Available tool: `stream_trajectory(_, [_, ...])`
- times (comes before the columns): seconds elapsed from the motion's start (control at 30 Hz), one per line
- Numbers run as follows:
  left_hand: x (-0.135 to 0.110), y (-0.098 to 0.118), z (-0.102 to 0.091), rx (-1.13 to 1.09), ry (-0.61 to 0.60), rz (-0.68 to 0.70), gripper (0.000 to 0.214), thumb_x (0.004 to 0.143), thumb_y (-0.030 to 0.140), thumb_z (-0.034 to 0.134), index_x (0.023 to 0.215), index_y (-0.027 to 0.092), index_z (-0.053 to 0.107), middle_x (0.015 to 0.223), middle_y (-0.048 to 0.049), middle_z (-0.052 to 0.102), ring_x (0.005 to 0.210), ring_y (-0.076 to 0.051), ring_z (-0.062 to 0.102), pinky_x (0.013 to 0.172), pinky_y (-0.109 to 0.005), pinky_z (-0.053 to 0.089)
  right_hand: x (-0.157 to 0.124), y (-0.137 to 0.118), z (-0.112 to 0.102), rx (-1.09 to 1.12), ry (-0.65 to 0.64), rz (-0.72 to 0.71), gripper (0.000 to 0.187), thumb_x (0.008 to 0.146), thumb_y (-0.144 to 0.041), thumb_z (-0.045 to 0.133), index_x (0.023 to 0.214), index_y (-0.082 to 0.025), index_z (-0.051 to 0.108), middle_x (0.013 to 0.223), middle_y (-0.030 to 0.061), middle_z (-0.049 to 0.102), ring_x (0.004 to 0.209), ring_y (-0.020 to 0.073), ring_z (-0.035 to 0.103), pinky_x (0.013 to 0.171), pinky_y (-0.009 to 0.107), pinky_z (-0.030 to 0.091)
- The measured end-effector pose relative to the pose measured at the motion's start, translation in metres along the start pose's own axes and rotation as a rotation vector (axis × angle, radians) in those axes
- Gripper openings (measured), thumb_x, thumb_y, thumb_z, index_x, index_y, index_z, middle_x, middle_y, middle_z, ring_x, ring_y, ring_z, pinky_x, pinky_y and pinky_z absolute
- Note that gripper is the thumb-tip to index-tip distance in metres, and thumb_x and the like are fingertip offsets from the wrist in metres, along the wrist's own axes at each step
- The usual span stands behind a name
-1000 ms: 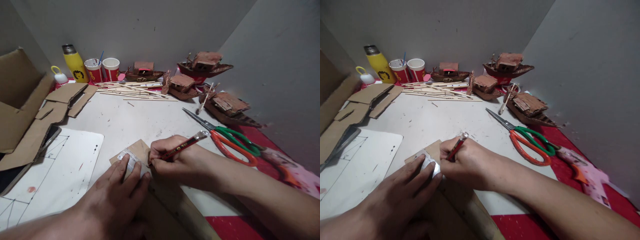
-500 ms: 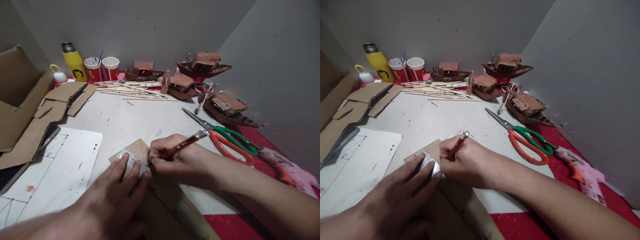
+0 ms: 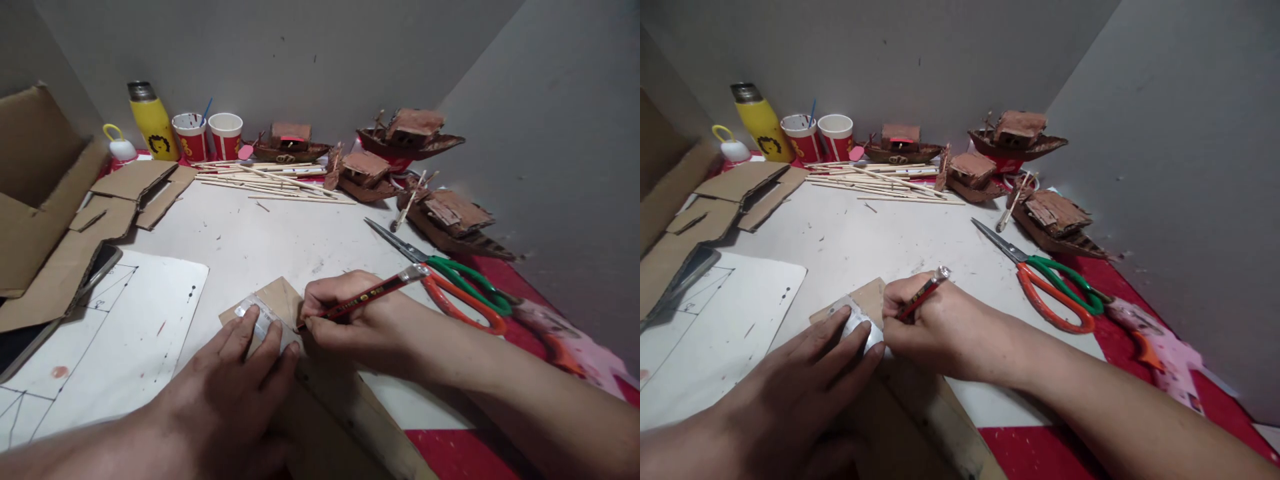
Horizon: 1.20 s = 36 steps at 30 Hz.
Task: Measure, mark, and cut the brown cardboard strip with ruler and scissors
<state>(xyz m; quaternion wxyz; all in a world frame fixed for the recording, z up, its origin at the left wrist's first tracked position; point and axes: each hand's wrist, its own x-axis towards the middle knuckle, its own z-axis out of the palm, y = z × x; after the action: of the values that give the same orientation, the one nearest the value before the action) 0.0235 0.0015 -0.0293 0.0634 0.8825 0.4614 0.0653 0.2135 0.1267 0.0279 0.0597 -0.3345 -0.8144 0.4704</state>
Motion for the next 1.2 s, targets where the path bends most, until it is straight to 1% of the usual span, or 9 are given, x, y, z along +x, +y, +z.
stream_trajectory(0.17, [0.002, 0.003, -0.003, 0.033, -0.025, -0.017, 0.077, 0.086, 0.063, 0.049, 0.147, 0.016, 0.041, 0.149, -0.0155, 0.045, 0.142, -0.043, 0.028, 0.115, -0.055, 0.028, 0.0, -0.004, 0.0, -0.003, 0.001, 0.002, 0.017, 0.076, -0.01, 0.047, 0.061, -0.017, 0.05, 0.058, -0.0043, 0.045, 0.055, 0.0087, 0.037, 0.05, 0.02, 0.032])
stream_trajectory(0.37, [0.003, -0.001, -0.004, 0.025, -0.031, 0.037, 0.074, 0.09, 0.061, 0.041, 0.145, 0.012, 0.041, 0.147, -0.0206, 0.045, 0.138, -0.047, 0.032, 0.11, -0.058, 0.032, -0.002, -0.003, 0.0, 0.045, -0.008, 0.007, 0.017, 0.076, -0.009, 0.049, 0.061, -0.017, 0.049, 0.056, -0.0054, 0.044, 0.054, 0.0081, 0.036, 0.048, 0.02, 0.032])
stream_trajectory(0.5, [0.004, -0.004, -0.005, 0.019, -0.036, 0.069, 0.075, 0.09, 0.061, 0.042, 0.144, 0.009, 0.041, 0.145, -0.0229, 0.046, 0.137, -0.049, 0.033, 0.109, -0.059, 0.033, -0.002, -0.002, 0.001, 0.095, -0.016, 0.029, 0.018, 0.076, -0.008, 0.049, 0.062, -0.018, 0.049, 0.056, -0.0056, 0.044, 0.054, 0.0077, 0.035, 0.047, 0.019, 0.031])
stream_trajectory(0.67, [0.003, -0.004, -0.005, 0.016, -0.011, 0.078, 0.074, 0.089, 0.059, 0.046, 0.143, 0.009, 0.042, 0.144, -0.0227, 0.047, 0.137, -0.048, 0.034, 0.109, -0.059, 0.033, -0.003, -0.004, 0.001, 0.13, -0.002, 0.031, 0.016, 0.074, -0.009, 0.051, 0.061, -0.018, 0.05, 0.055, -0.005, 0.046, 0.053, 0.0079, 0.036, 0.046, 0.019, 0.031])
stream_trajectory(0.73, [0.003, -0.003, -0.004, 0.02, 0.008, 0.083, 0.073, 0.089, 0.06, 0.045, 0.142, 0.009, 0.043, 0.143, -0.0228, 0.049, 0.136, -0.048, 0.036, 0.108, -0.058, 0.034, -0.004, -0.004, 0.0, 0.162, 0.034, 0.052, 0.014, 0.073, -0.012, 0.052, 0.06, -0.018, 0.051, 0.055, -0.0041, 0.047, 0.052, 0.0083, 0.038, 0.045, 0.019, 0.032])
stream_trajectory(0.87, [0.003, -0.002, 0.0, 0.061, 0.055, 0.087, 0.072, 0.09, 0.059, 0.044, 0.138, 0.006, 0.047, 0.14, -0.0247, 0.05, 0.133, -0.049, 0.04, 0.106, -0.059, 0.034, -0.001, -0.002, -0.001, 0.223, 0.205, 0.13, 0.011, 0.072, -0.019, 0.056, 0.062, -0.017, 0.058, 0.053, -0.0019, 0.054, 0.049, 0.0093, 0.043, 0.043, 0.02, 0.032])
stream_trajectory(0.93, [0.002, -0.001, 0.002, 0.089, 0.084, 0.091, 0.07, 0.09, 0.057, 0.043, 0.138, 0.006, 0.048, 0.139, -0.0249, 0.052, 0.13, -0.049, 0.043, 0.106, -0.058, 0.035, 0.003, 0.0, 0.0, 0.292, 0.262, 0.176, 0.01, 0.072, -0.021, 0.058, 0.064, -0.017, 0.061, 0.053, -0.0002, 0.058, 0.047, 0.01, 0.047, 0.043, 0.02, 0.035])
stream_trajectory(1.1, [-0.003, 0.002, 0.009, 0.139, 0.155, 0.074, 0.065, 0.091, 0.058, 0.043, 0.135, 0.01, 0.052, 0.134, -0.0198, 0.058, 0.124, -0.044, 0.051, 0.104, -0.052, 0.037, 0.01, 0.006, 0.005, 0.533, 0.281, 0.202, 0.006, 0.071, -0.022, 0.062, 0.072, -0.016, 0.061, 0.062, 0.002, 0.065, 0.047, 0.0108, 0.056, 0.047, 0.022, 0.047])
stream_trajectory(1.2, [-0.003, 0.003, 0.009, 0.156, 0.208, 0.069, 0.061, 0.09, 0.058, 0.045, 0.13, 0.013, 0.056, 0.13, -0.017, 0.062, 0.121, -0.042, 0.054, 0.102, -0.05, 0.038, 0.011, 0.009, 0.007, 0.575, 0.257, 0.187, 0.009, 0.072, -0.023, 0.063, 0.077, -0.016, 0.063, 0.067, 0.0022, 0.066, 0.05, 0.0106, 0.058, 0.046, 0.021, 0.047])
